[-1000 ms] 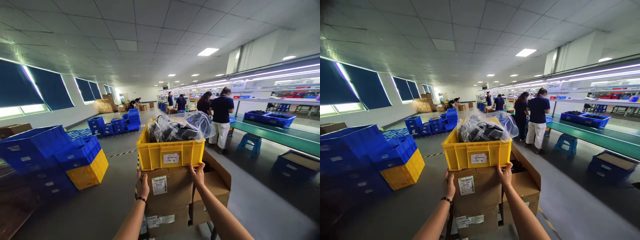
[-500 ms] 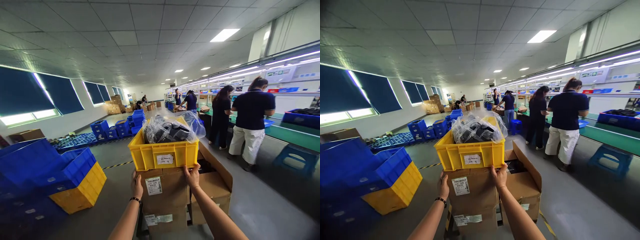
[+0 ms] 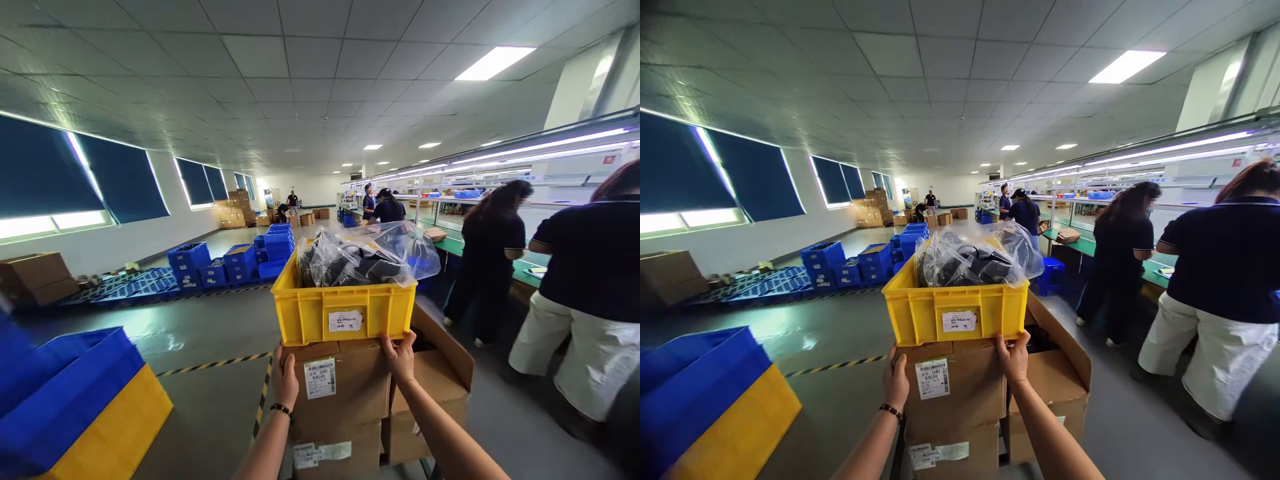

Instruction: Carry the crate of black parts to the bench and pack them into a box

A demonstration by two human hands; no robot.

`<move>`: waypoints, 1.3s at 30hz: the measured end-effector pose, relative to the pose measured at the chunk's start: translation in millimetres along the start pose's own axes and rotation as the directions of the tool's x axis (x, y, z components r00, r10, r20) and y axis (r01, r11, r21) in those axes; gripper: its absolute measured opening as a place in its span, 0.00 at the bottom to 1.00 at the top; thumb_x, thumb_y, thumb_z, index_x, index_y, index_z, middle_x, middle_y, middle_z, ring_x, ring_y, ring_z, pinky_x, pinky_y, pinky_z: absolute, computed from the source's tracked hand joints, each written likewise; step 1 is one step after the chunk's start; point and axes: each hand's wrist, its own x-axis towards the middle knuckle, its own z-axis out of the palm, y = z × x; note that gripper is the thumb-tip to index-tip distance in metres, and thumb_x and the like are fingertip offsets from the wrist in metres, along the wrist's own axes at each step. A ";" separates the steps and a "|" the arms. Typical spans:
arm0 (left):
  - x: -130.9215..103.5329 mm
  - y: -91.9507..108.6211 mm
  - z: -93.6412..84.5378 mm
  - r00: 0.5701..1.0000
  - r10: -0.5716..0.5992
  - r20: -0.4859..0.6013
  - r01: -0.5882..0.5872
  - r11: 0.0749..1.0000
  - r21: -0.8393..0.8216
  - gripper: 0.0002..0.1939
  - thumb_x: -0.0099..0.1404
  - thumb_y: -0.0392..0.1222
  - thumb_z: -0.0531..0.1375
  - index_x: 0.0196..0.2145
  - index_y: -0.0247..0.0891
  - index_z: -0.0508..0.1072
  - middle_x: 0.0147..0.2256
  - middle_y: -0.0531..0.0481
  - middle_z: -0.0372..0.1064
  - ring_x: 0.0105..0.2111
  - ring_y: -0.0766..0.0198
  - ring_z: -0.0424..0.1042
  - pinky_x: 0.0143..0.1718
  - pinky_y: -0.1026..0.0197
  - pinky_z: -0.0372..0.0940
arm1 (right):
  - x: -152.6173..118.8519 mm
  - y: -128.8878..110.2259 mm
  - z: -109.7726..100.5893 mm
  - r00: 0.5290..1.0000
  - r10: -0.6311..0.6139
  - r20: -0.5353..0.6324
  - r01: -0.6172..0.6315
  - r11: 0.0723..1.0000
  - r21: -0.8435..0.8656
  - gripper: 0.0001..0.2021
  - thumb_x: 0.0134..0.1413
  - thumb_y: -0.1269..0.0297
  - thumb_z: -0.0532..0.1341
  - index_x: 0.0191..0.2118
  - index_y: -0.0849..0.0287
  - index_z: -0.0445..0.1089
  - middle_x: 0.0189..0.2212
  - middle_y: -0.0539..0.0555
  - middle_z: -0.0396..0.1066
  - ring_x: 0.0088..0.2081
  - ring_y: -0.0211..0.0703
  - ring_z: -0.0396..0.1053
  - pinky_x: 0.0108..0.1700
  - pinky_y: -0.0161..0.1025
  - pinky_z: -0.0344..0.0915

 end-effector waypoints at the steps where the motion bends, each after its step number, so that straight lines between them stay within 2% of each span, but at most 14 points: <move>1: -0.2 -4.2 3.2 1.000 -0.015 -0.013 0.015 1.000 -0.011 0.28 0.58 0.55 0.51 0.50 0.36 0.67 0.51 0.39 0.67 0.53 0.52 0.64 0.55 0.51 0.59 | 2.1 2.9 1.7 1.000 -0.001 -0.002 0.001 1.000 0.000 0.33 0.37 0.33 0.55 0.38 0.55 0.47 0.31 0.56 0.66 0.32 0.51 0.67 0.32 0.45 0.65; 4: 3.1 -12.2 9.7 0.998 -0.060 -0.009 0.060 0.998 -0.013 0.29 0.56 0.58 0.52 0.49 0.36 0.67 0.51 0.39 0.66 0.55 0.50 0.62 0.58 0.50 0.56 | 8.4 8.2 9.6 1.000 0.003 -0.005 -0.003 1.000 -0.019 0.32 0.36 0.33 0.55 0.37 0.55 0.48 0.29 0.55 0.66 0.31 0.52 0.67 0.32 0.46 0.65; 7: 8.4 -11.8 10.5 0.999 -0.045 -0.011 0.045 0.999 0.023 0.31 0.55 0.58 0.51 0.50 0.33 0.66 0.53 0.36 0.64 0.56 0.49 0.61 0.58 0.49 0.56 | 13.4 8.5 16.7 1.000 0.015 -0.004 -0.015 0.999 -0.043 0.32 0.35 0.32 0.54 0.37 0.55 0.48 0.29 0.55 0.66 0.31 0.53 0.67 0.32 0.47 0.64; 11: 8.5 -5.8 8.0 1.000 0.011 -0.017 -0.010 0.997 0.076 0.32 0.58 0.56 0.50 0.54 0.34 0.63 0.56 0.38 0.61 0.58 0.51 0.59 0.59 0.52 0.55 | 17.1 8.2 18.7 1.000 0.020 0.010 -0.019 0.999 -0.049 0.33 0.35 0.32 0.53 0.38 0.56 0.47 0.31 0.57 0.66 0.33 0.53 0.67 0.33 0.46 0.63; 15: -0.1 -2.7 8.5 0.997 0.055 -0.049 -0.050 0.994 0.095 0.29 0.60 0.54 0.50 0.54 0.35 0.63 0.55 0.39 0.62 0.57 0.52 0.60 0.59 0.50 0.54 | 22.8 12.2 15.0 0.999 -0.005 0.041 0.006 0.999 -0.036 0.33 0.37 0.32 0.52 0.39 0.56 0.47 0.33 0.57 0.67 0.34 0.54 0.67 0.34 0.45 0.62; 20: -12.0 6.4 11.9 0.989 0.045 -0.140 -0.028 0.992 0.122 0.27 0.57 0.56 0.51 0.49 0.38 0.66 0.52 0.42 0.66 0.54 0.51 0.63 0.57 0.50 0.58 | 32.5 16.5 9.4 0.996 -0.013 0.083 0.015 1.000 -0.026 0.33 0.38 0.32 0.52 0.39 0.56 0.48 0.30 0.58 0.66 0.32 0.56 0.67 0.32 0.46 0.62; 24: -14.6 20.8 13.7 0.986 0.029 -0.164 -0.003 0.988 0.157 0.30 0.56 0.59 0.51 0.49 0.36 0.66 0.52 0.39 0.65 0.54 0.49 0.63 0.56 0.50 0.59 | 36.4 17.2 9.0 0.994 -0.004 0.113 0.005 1.000 -0.010 0.33 0.39 0.33 0.52 0.40 0.57 0.48 0.29 0.58 0.66 0.32 0.56 0.67 0.32 0.46 0.63; 28: -16.5 29.2 15.2 0.986 -0.052 -0.158 0.072 0.990 0.123 0.30 0.56 0.59 0.52 0.51 0.38 0.66 0.54 0.41 0.64 0.56 0.49 0.61 0.54 0.52 0.60 | 36.5 19.0 9.1 0.994 -0.012 0.111 0.013 1.000 -0.010 0.34 0.38 0.31 0.52 0.40 0.57 0.47 0.29 0.57 0.66 0.31 0.54 0.67 0.31 0.45 0.62; 31: -16.2 28.6 14.5 0.976 -0.115 -0.184 0.131 0.988 0.080 0.33 0.54 0.60 0.52 0.50 0.35 0.67 0.53 0.38 0.65 0.55 0.46 0.62 0.53 0.49 0.60 | 34.2 20.2 10.0 0.994 -0.030 0.102 0.030 1.000 -0.001 0.34 0.38 0.31 0.52 0.40 0.56 0.46 0.29 0.57 0.65 0.32 0.53 0.66 0.31 0.45 0.62; 33: -14.5 27.6 12.4 0.981 -0.103 -0.163 0.109 0.994 0.030 0.32 0.53 0.59 0.52 0.49 0.34 0.68 0.51 0.37 0.66 0.53 0.45 0.63 0.53 0.48 0.60 | 30.9 19.0 10.9 0.995 -0.040 0.091 0.039 0.999 0.007 0.34 0.38 0.31 0.53 0.39 0.56 0.46 0.30 0.57 0.65 0.33 0.53 0.66 0.33 0.45 0.63; 36: -12.9 27.0 7.3 0.994 -0.021 -0.104 0.016 0.999 -0.047 0.30 0.55 0.57 0.53 0.50 0.34 0.68 0.51 0.39 0.67 0.53 0.49 0.64 0.54 0.50 0.59 | 22.9 13.3 9.3 0.996 -0.038 0.077 0.037 0.999 0.011 0.33 0.38 0.32 0.53 0.39 0.55 0.46 0.31 0.56 0.65 0.32 0.51 0.66 0.33 0.45 0.63; 39: -16.1 25.3 3.5 0.996 -0.008 -0.085 0.001 0.996 -0.087 0.29 0.56 0.56 0.54 0.50 0.35 0.67 0.51 0.41 0.67 0.53 0.52 0.65 0.55 0.53 0.59 | 13.5 6.0 0.5 0.997 -0.018 0.071 0.018 1.000 -0.002 0.33 0.38 0.31 0.54 0.38 0.55 0.46 0.31 0.56 0.65 0.32 0.50 0.66 0.33 0.44 0.63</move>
